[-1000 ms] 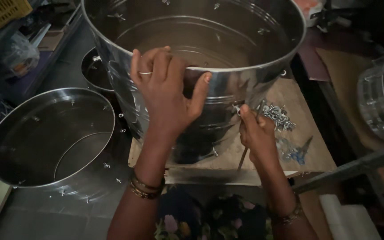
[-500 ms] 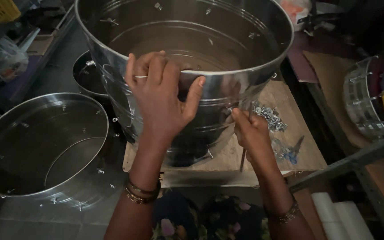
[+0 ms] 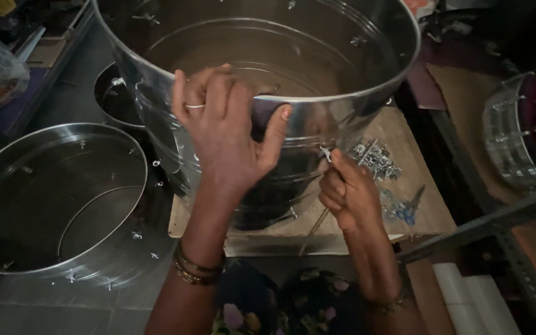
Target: The person assembles a drum by inserting and tightening tension rods into the drum shell using a wrench. They rotate the drum to access different sections and continue the assembly process.
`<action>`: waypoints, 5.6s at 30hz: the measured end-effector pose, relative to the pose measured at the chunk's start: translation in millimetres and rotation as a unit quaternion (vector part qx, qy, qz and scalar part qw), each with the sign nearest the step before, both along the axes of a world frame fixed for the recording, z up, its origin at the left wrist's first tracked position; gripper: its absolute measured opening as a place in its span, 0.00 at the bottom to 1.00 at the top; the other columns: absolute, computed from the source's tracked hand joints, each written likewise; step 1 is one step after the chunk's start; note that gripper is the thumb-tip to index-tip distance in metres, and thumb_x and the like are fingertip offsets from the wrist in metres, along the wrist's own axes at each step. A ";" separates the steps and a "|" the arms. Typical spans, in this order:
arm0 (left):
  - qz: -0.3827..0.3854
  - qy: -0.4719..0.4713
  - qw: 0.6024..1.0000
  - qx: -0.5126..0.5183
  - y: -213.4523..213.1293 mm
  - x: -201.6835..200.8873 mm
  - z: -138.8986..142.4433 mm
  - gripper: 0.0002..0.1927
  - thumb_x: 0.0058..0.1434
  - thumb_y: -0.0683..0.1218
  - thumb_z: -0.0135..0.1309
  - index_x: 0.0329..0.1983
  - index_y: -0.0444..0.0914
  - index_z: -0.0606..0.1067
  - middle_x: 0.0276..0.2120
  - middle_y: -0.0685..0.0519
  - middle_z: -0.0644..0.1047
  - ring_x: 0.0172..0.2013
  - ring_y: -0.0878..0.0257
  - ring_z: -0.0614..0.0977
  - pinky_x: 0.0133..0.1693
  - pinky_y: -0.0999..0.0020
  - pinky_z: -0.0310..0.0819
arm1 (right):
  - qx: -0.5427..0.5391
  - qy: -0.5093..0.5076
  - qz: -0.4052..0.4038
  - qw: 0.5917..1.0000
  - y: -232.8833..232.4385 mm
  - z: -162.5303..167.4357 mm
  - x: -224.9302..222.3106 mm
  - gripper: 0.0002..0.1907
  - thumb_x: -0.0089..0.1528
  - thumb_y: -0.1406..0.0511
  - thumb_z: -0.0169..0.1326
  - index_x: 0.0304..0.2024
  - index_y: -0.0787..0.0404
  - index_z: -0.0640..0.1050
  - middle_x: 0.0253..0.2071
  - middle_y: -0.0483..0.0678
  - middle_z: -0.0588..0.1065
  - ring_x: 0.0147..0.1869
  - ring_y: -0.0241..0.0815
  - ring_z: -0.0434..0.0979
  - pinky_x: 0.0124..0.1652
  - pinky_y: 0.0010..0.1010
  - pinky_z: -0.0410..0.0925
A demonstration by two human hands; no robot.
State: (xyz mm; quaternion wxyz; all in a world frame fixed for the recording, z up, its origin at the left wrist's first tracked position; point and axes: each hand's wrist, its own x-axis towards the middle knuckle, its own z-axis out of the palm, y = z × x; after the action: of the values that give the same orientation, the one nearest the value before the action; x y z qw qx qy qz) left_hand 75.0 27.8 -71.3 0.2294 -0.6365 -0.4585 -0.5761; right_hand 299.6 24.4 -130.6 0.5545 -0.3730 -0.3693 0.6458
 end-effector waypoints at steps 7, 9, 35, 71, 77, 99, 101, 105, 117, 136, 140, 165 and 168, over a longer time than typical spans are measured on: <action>0.010 0.022 1.000 -0.016 -20.0 13.8 10.2 0.24 0.72 0.61 0.58 0.47 0.34 0.74 0.53 0.42 0.72 0.63 0.45 0.69 0.73 0.39 0.40 | 0.002 0.043 0.027 0.999 -7.6 -7.5 12.0 0.19 0.69 0.55 0.52 0.34 0.64 0.77 0.13 0.36 0.60 0.13 0.29 0.52 0.15 0.23 0.47; 0.011 0.037 0.999 -0.024 -30.6 19.7 17.3 0.26 0.71 0.62 0.59 0.45 0.34 0.73 0.54 0.40 0.71 0.63 0.43 0.69 0.72 0.38 0.40 | -0.005 0.044 0.014 0.999 -12.4 -9.8 13.3 0.18 0.68 0.55 0.53 0.34 0.64 0.77 0.13 0.37 0.60 0.13 0.30 0.53 0.15 0.24 0.47; 0.023 0.260 0.965 -0.030 39.6 191.7 62.1 0.17 0.67 0.57 0.53 0.27 0.42 0.73 0.16 0.55 0.76 0.19 0.58 0.81 0.22 0.61 0.72 | -0.024 -0.040 -0.080 0.996 -31.9 -25.5 156.2 0.26 0.67 0.47 0.49 0.39 0.64 0.77 0.14 0.38 0.58 0.14 0.31 0.51 0.16 0.26 0.47; -0.018 0.151 0.988 0.017 7.9 153.2 57.7 0.21 0.65 0.58 0.61 0.22 0.44 0.72 0.16 0.56 0.71 0.19 0.60 0.74 0.25 0.62 0.63 | 0.008 -0.164 -0.090 0.982 27.6 1.1 144.7 0.18 0.69 0.56 0.53 0.33 0.62 0.71 0.15 0.39 0.62 0.16 0.31 0.55 0.17 0.26 0.48; -0.030 0.147 0.989 0.016 6.6 152.8 59.1 0.20 0.64 0.57 0.61 0.22 0.43 0.72 0.17 0.55 0.72 0.20 0.59 0.74 0.26 0.61 0.64 | 0.307 -0.484 -0.253 0.780 4.7 3.5 127.1 0.13 0.66 0.66 0.62 0.51 0.64 0.79 0.23 0.46 0.71 0.26 0.31 0.65 0.26 0.25 0.60; -0.053 0.131 0.990 0.019 2.0 147.3 63.9 0.19 0.66 0.55 0.59 0.24 0.42 0.72 0.19 0.54 0.72 0.23 0.57 0.76 0.29 0.60 0.66 | 0.166 -0.372 -0.229 0.884 5.6 13.5 126.9 0.12 0.66 0.60 0.57 0.45 0.61 0.77 0.24 0.34 0.69 0.24 0.24 0.64 0.23 0.20 0.59; -0.057 0.132 0.990 0.014 0.9 147.3 65.2 0.18 0.66 0.55 0.59 0.24 0.42 0.72 0.19 0.54 0.73 0.23 0.57 0.76 0.29 0.60 0.67 | 0.235 -0.375 -0.223 0.868 -0.1 9.5 123.2 0.11 0.67 0.64 0.58 0.48 0.63 0.78 0.26 0.36 0.70 0.27 0.24 0.64 0.26 0.19 0.59; -0.058 0.134 0.989 0.001 -0.1 147.0 66.0 0.18 0.66 0.55 0.59 0.24 0.42 0.73 0.19 0.54 0.73 0.21 0.57 0.75 0.28 0.60 0.66 | 0.280 -0.425 -0.249 0.824 0.2 2.4 124.1 0.11 0.68 0.69 0.60 0.52 0.65 0.81 0.25 0.41 0.69 0.28 0.24 0.62 0.28 0.20 0.56; -0.051 0.143 0.988 0.020 5.2 140.7 65.9 0.18 0.66 0.54 0.61 0.24 0.42 0.72 0.19 0.55 0.71 0.22 0.58 0.74 0.27 0.61 0.65 | 0.001 0.057 0.008 0.998 30.1 7.6 139.8 0.15 0.69 0.62 0.60 0.29 0.54 0.71 0.16 0.38 0.63 0.15 0.29 0.56 0.16 0.23 0.48; -0.059 0.146 0.988 0.005 -17.1 140.2 78.6 0.17 0.63 0.56 0.60 0.25 0.41 0.75 0.20 0.52 0.76 0.23 0.54 0.78 0.29 0.56 0.70 | 0.387 -0.490 -0.289 0.725 -19.4 13.6 110.3 0.13 0.68 0.67 0.60 0.54 0.66 0.80 0.38 0.49 0.79 0.34 0.26 0.73 0.30 0.21 0.65; -0.059 0.138 0.989 0.010 -13.7 138.8 78.0 0.16 0.62 0.55 0.60 0.25 0.41 0.75 0.20 0.53 0.75 0.24 0.55 0.78 0.29 0.57 0.70 | 0.319 -0.443 -0.273 0.792 -6.9 13.1 111.9 0.08 0.69 0.66 0.60 0.47 0.65 0.81 0.30 0.45 0.75 0.29 0.27 0.66 0.28 0.22 0.61; -0.066 0.141 0.988 0.004 -12.2 135.6 79.3 0.17 0.63 0.55 0.61 0.24 0.41 0.73 0.19 0.52 0.75 0.22 0.55 0.77 0.28 0.58 0.68 | 0.383 -0.549 -0.322 0.670 -9.7 11.8 109.3 0.11 0.68 0.70 0.59 0.53 0.65 0.81 0.34 0.52 0.78 0.32 0.31 0.77 0.33 0.23 0.67; -0.070 0.131 0.989 0.008 -9.3 135.7 78.2 0.17 0.63 0.54 0.61 0.24 0.41 0.73 0.19 0.53 0.74 0.23 0.55 0.77 0.28 0.58 0.68 | 0.261 -0.444 -0.288 0.807 4.3 8.8 113.4 0.07 0.70 0.66 0.59 0.44 0.66 0.83 0.25 0.45 0.72 0.26 0.34 0.66 0.26 0.23 0.60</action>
State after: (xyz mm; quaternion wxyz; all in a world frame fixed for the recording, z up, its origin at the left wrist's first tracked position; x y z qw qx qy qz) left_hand 210.8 18.4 6.9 0.2510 -0.7352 -0.3743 -0.5063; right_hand 413.0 28.7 -121.9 0.5669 -0.5500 -0.6052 0.0992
